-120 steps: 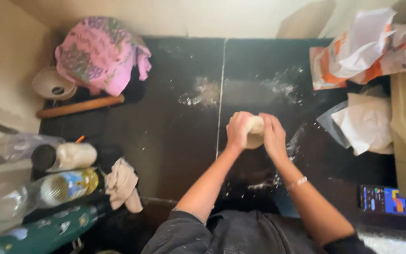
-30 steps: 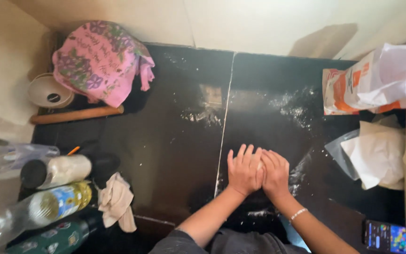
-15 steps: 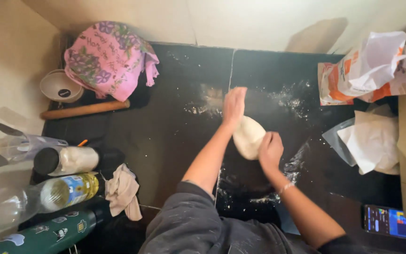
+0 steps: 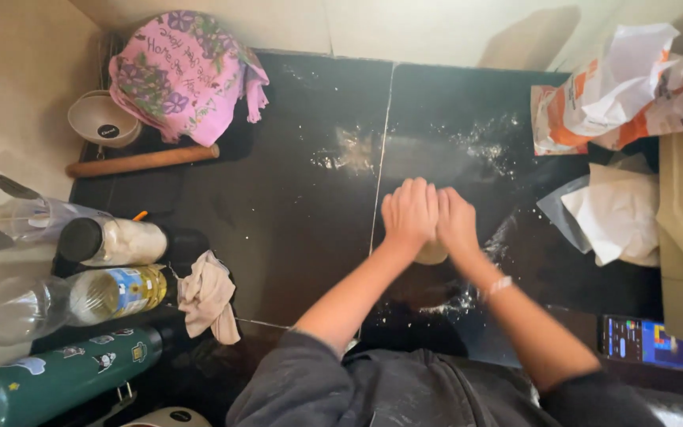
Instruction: Knead dough on a countertop using hands.
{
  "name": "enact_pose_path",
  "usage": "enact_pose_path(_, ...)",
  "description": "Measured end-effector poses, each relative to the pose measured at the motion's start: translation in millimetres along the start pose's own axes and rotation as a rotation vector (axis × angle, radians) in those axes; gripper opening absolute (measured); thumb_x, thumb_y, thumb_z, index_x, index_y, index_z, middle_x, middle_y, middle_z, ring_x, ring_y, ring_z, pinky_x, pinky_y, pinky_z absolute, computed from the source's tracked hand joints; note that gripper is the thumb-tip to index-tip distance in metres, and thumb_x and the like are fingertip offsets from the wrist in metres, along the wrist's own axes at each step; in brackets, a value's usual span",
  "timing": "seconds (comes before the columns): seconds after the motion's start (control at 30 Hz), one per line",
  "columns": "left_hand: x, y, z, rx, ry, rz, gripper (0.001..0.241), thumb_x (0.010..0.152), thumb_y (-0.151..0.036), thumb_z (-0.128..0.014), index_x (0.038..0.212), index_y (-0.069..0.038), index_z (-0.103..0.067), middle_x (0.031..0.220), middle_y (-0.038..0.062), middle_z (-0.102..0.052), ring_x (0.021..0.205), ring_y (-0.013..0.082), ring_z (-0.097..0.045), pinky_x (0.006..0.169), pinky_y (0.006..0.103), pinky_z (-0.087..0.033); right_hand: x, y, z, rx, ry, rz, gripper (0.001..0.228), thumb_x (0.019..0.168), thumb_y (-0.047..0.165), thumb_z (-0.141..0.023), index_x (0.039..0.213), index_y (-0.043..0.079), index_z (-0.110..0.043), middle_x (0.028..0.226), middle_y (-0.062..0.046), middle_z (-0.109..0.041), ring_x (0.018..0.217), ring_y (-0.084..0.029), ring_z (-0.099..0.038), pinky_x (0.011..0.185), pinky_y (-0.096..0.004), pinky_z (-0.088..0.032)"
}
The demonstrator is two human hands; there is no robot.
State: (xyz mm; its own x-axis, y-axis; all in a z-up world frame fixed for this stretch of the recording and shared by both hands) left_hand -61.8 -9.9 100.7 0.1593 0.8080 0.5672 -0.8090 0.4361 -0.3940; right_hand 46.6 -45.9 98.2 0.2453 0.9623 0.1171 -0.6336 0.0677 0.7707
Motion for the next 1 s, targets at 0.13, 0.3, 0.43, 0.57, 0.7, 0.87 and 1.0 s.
enact_pose_path(0.13, -39.4, -17.2, 39.6, -0.046, -0.109, -0.120, 0.021, 0.100, -0.027, -0.048, 0.108, -0.014, -0.062, 0.096, 0.007, -0.057, 0.092, 0.0291, -0.062, 0.082, 0.0440, -0.043, -47.0, 20.3, 14.8, -0.139, -0.207, 0.317, 0.015, 0.110, 0.013, -0.048, 0.108, 0.010, -0.062, 0.091, -0.012, -0.059, 0.084, -0.039, -0.059, 0.078, -0.045, -0.046)
enact_pose_path(0.3, -98.4, -12.9, 13.6, -0.118, -0.093, -0.210, 0.043, 0.099, -0.030, -0.040, 0.129, -0.010, -0.064, 0.127, 0.014, -0.064, 0.116, 0.0340, -0.062, 0.099, 0.0552, -0.037, -85.6, -33.1, -9.5, -0.306, -0.286, 0.488, 0.023, 0.100, 0.024, -0.050, 0.116, 0.017, -0.066, 0.117, -0.004, -0.065, 0.103, -0.030, -0.061, 0.084, -0.042, -0.042)
enact_pose_path(0.43, -72.8, 0.4, -29.5, -0.083, -0.064, -0.218, 0.043, 0.100, -0.030, -0.039, 0.129, -0.015, -0.065, 0.126, 0.013, -0.064, 0.120, 0.0347, -0.062, 0.102, 0.0597, -0.037, -45.1, -57.0, -23.8, -0.302, -0.289, 0.480, 0.023, 0.103, 0.023, -0.046, 0.116, 0.017, -0.065, 0.114, -0.005, -0.065, 0.097, -0.033, -0.059, 0.082, -0.044, -0.040)
enact_pose_path(0.57, -12.0, 13.6, -67.4, -0.029, -0.096, -0.186, 0.044, 0.091, -0.026, -0.045, 0.128, -0.014, -0.065, 0.119, 0.011, -0.065, 0.116, 0.0312, -0.064, 0.101, 0.0569, -0.037, 24.4, -75.0, -27.7, -0.289, -0.270, 0.331, 0.027, 0.099, 0.015, -0.044, 0.116, 0.017, -0.064, 0.106, -0.004, -0.063, 0.092, -0.031, -0.056, 0.080, -0.042, -0.040)
enact_pose_path(0.7, 18.0, 37.7, -124.6, -0.004, 0.061, -0.116, 0.039, 0.084, -0.033, -0.055, 0.117, -0.015, -0.065, 0.105, 0.008, -0.064, 0.106, 0.0302, -0.066, 0.090, 0.0525, -0.045, 60.6, -80.8, -23.1, -0.130, -0.219, -0.136, 0.019, 0.102, 0.010, -0.049, 0.112, 0.009, -0.065, 0.101, -0.022, -0.067, 0.094, -0.050, -0.064, 0.080, -0.057, -0.048)
enact_pose_path(0.87, 59.2, 69.1, -168.8, -0.592, 0.396, 0.161, 0.045, 0.096, -0.051, -0.051, 0.100, -0.011, -0.070, 0.087, 0.011, -0.070, 0.088, 0.0322, -0.070, 0.078, 0.0516, -0.052, 55.6, -121.5, -42.1, -0.177, -0.221, -0.412, 0.016, 0.102, 0.021, -0.051, 0.105, 0.020, -0.067, 0.097, -0.012, -0.075, 0.092, -0.046, -0.071, 0.082, -0.058, -0.053)
enact_pose_path(1.0, 67.3, 91.9, -124.0, -0.193, 0.959, 0.452, 0.092, 0.093, -0.078, -0.020, 0.092, -0.009, -0.081, 0.103, 0.025, -0.076, 0.113, 0.0465, -0.070, 0.090, 0.0626, -0.052, 14.5, -153.4, -56.5, -0.110, -0.050, -0.478, 0.021, 0.099, 0.022, -0.048, 0.104, 0.022, -0.069, 0.098, -0.015, -0.076, 0.096, -0.049, -0.070, 0.087, -0.060, -0.052)
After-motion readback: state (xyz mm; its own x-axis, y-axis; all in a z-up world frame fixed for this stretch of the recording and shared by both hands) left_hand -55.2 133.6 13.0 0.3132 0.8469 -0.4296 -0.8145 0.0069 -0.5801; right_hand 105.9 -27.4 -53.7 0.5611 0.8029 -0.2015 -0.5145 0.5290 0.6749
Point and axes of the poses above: each hand's wrist, its own x-axis towards the middle knuckle, its own z-axis out of the back of the hand, y = z × x, the point moved 6 cm from there along x, towards the middle knuckle
